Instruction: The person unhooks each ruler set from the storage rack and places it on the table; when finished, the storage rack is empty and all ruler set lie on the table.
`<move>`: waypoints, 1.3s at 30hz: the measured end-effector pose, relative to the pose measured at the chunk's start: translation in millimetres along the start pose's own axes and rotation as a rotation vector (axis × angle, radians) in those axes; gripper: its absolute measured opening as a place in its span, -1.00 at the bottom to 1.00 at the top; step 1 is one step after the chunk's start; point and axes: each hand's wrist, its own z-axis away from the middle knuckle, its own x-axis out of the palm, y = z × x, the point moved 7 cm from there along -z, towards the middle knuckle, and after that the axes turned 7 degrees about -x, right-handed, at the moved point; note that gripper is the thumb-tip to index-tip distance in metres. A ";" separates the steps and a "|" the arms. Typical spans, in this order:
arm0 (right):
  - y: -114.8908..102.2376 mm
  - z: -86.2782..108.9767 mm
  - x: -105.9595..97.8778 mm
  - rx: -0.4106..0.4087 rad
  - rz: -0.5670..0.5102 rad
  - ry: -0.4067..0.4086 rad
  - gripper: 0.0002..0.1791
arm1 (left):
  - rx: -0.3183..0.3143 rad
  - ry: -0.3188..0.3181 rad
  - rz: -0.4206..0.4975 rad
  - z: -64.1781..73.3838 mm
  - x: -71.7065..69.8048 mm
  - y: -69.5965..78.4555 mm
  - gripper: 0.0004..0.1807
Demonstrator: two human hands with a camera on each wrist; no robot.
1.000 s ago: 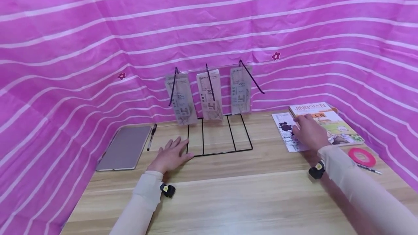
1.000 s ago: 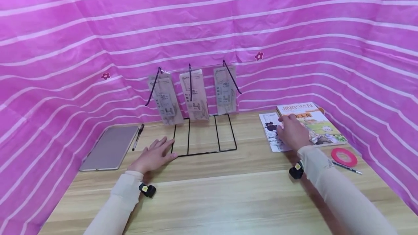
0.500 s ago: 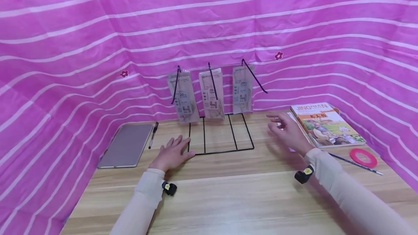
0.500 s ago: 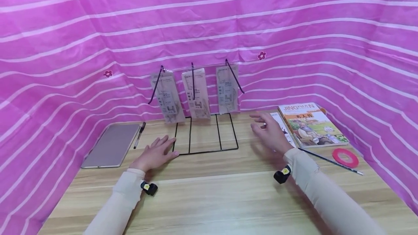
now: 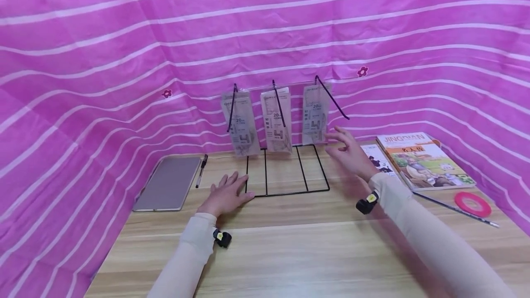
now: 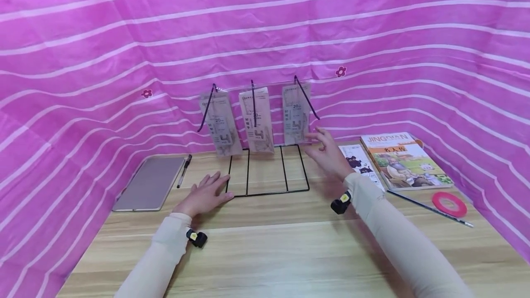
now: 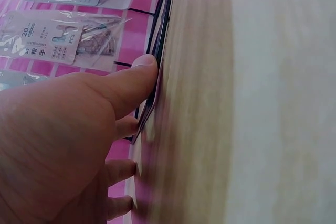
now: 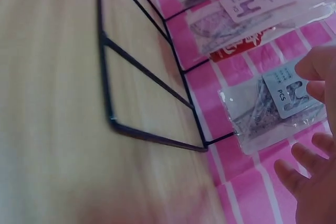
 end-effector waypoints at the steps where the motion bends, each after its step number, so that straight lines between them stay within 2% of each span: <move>1: 0.6 -4.2 0.1 0.009 -0.009 -0.001 -0.44 | -0.002 -0.002 0.001 -0.2 -0.1 0.1 -0.17; 9: 10.0 -28.5 1.8 0.088 -0.022 0.013 -0.46 | -0.010 -0.020 0.020 2.7 2.4 4.6 -0.17; 14: 12.0 -34.6 0.7 0.115 -0.039 0.067 -0.53 | 0.000 -0.016 0.024 3.3 5.4 8.3 -0.17; 17: 8.2 -37.2 -1.1 0.086 -0.040 0.115 -0.62 | 0.004 -0.017 0.016 2.4 6.2 9.6 -0.16; 23: -8.5 -42.1 -0.8 -0.063 -0.011 0.190 -0.68 | 0.000 -0.002 0.021 1.1 1.4 9.9 -0.16; 26: -14.2 -40.2 -0.8 -0.088 0.006 0.207 -0.64 | 0.001 -0.009 0.017 1.0 0.8 8.6 -0.16; 39: -41.3 -8.4 -12.2 -0.050 0.039 0.160 -0.46 | -0.020 -0.017 0.016 1.8 -1.8 -0.4 -0.15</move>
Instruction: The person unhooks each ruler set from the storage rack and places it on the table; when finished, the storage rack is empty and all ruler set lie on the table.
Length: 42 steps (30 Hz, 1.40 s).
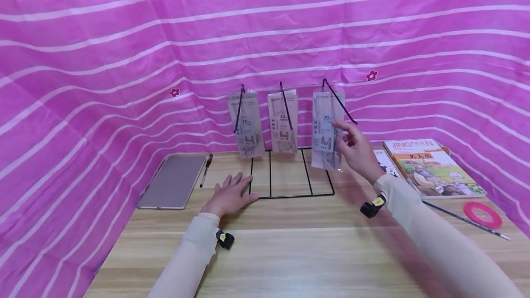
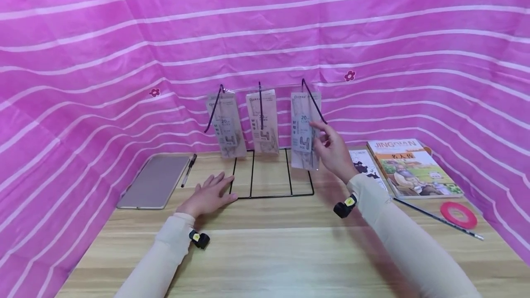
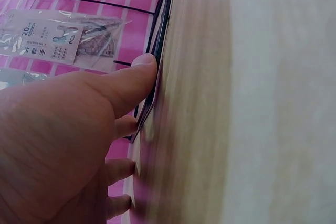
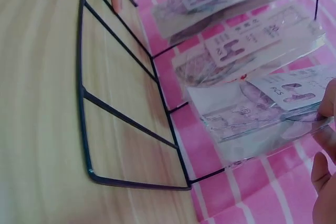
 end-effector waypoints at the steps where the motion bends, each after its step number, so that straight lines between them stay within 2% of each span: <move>1: -1.6 4.4 -2.9 -0.009 0.000 -0.002 -0.46 | 0.001 -0.001 -0.001 0.0 0.8 0.2 -0.15; 6: -14.7 29.3 -20.7 -0.072 -0.005 -0.008 -0.48 | 0.009 0.013 -0.011 -1.7 2.5 0.3 -0.16; 12: -24.6 59.6 -35.0 -0.034 0.029 -0.063 -0.46 | 0.011 0.010 -0.011 -1.9 2.3 -2.0 -0.15; 16: -32.8 75.3 -41.6 -0.075 0.044 -0.067 -0.46 | 0.006 0.009 -0.011 -0.7 1.8 -4.7 -0.15; 27: -46.6 101.4 -58.8 -0.144 0.041 -0.051 -0.43 | 0.023 0.015 -0.037 -2.9 3.2 -2.7 -0.16; 36: -62.2 130.3 -75.6 -0.214 0.072 0.004 -0.42 | 0.023 0.001 -0.032 -3.0 3.1 -0.2 -0.15; 42: -64.3 142.1 -85.3 -0.206 0.040 -0.006 -0.43 | 0.021 -0.003 -0.025 -1.1 2.3 -0.7 -0.16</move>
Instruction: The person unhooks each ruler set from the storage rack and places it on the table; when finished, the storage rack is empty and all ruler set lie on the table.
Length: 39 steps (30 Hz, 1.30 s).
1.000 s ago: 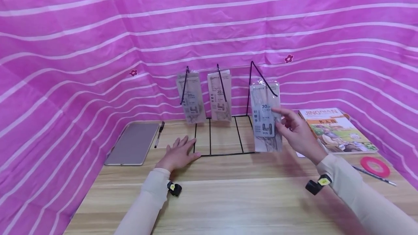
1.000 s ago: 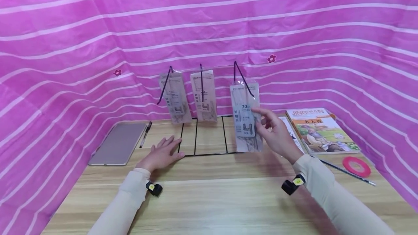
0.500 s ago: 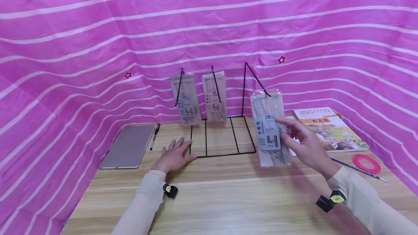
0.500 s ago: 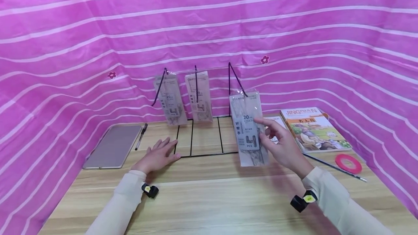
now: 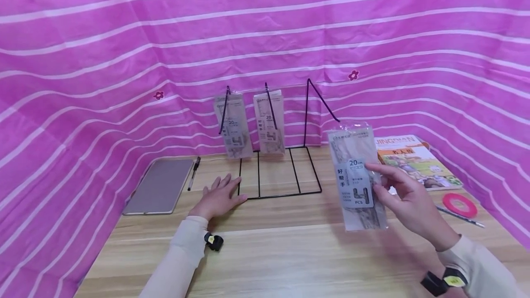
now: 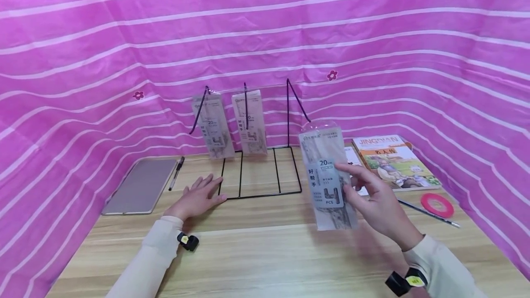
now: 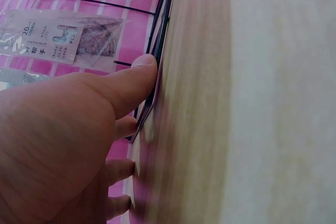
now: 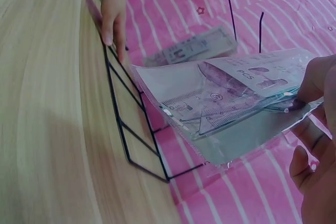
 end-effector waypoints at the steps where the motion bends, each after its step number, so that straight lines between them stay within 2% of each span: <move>1: 1.3 1.3 -1.6 0.007 0.003 0.001 -0.43 | 0.001 0.002 0.001 0.2 -0.4 -0.1 -0.16; 5: 13.5 3.6 -7.0 0.061 0.041 -0.012 -0.44 | -0.004 0.004 0.002 0.5 -0.8 -0.5 -0.17; 10: 37.6 0.1 -5.4 0.149 0.052 -0.077 -0.45 | -0.009 0.000 0.006 0.2 0.0 -0.3 -0.18; 17: 71.2 -15.7 9.5 0.253 0.081 -0.161 -0.48 | -0.008 0.003 0.006 -0.1 0.2 -0.2 -0.17; 23: 105.6 -30.5 27.4 0.413 0.119 -0.260 -0.43 | -0.011 0.006 0.009 1.0 -1.3 0.6 -0.18; 27: 128.3 -40.3 39.3 0.477 0.119 -0.316 -0.41 | -0.007 0.002 0.016 0.9 -0.7 0.2 -0.17; 30: 143.7 -47.8 47.6 0.493 0.093 -0.334 -0.41 | -0.006 0.000 0.015 0.3 0.5 -0.1 -0.17; 33: 154.0 -54.7 56.5 0.473 0.099 -0.367 -0.44 | -0.001 0.001 0.010 -0.4 1.7 -0.3 -0.16; 39: 162.4 -67.4 70.9 0.383 0.268 -0.439 -0.53 | -0.003 0.007 0.002 -2.1 0.8 -1.2 -0.16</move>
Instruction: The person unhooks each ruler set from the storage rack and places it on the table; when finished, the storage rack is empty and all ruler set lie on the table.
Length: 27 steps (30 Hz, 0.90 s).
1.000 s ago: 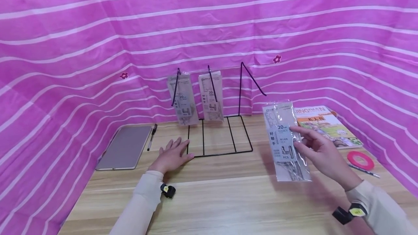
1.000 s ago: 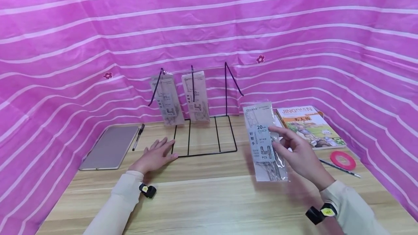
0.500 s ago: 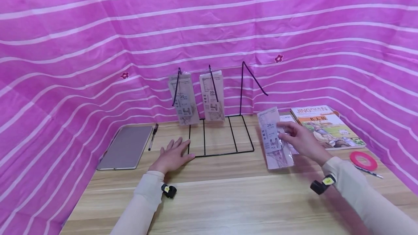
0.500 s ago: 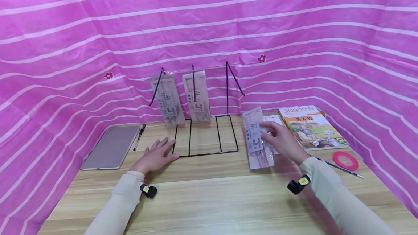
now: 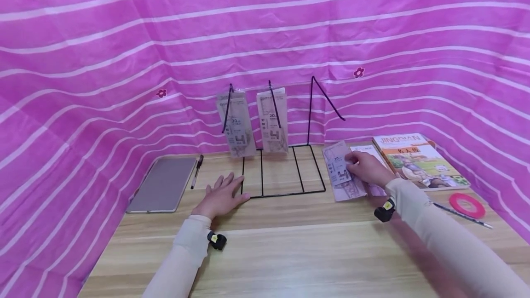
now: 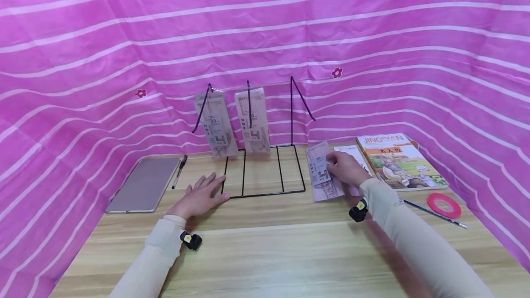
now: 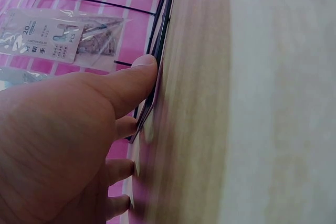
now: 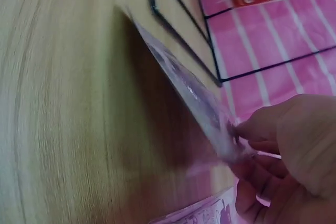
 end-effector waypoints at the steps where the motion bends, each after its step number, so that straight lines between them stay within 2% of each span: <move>1: 0.3 -1.7 0.8 0.004 0.024 -0.003 -0.53 | -0.001 0.002 0.000 -0.1 -0.5 -0.1 -0.16; 10: 10.5 -7.1 11.3 0.087 0.122 -0.057 -0.57 | 0.003 -0.003 0.002 0.8 -1.2 -0.6 -0.17; 17: 9.1 -1.4 10.2 0.135 0.262 0.036 -0.61 | -0.002 0.001 -0.003 1.4 -2.1 -1.6 -0.17; 22: -2.8 6.3 12.5 0.142 0.206 0.083 -0.60 | -0.002 -0.001 -0.008 -0.4 0.6 -2.0 -0.16; 27: -26.8 15.8 14.2 0.046 0.117 0.180 -0.60 | -0.004 -0.005 -0.008 -1.4 1.4 -2.6 -0.15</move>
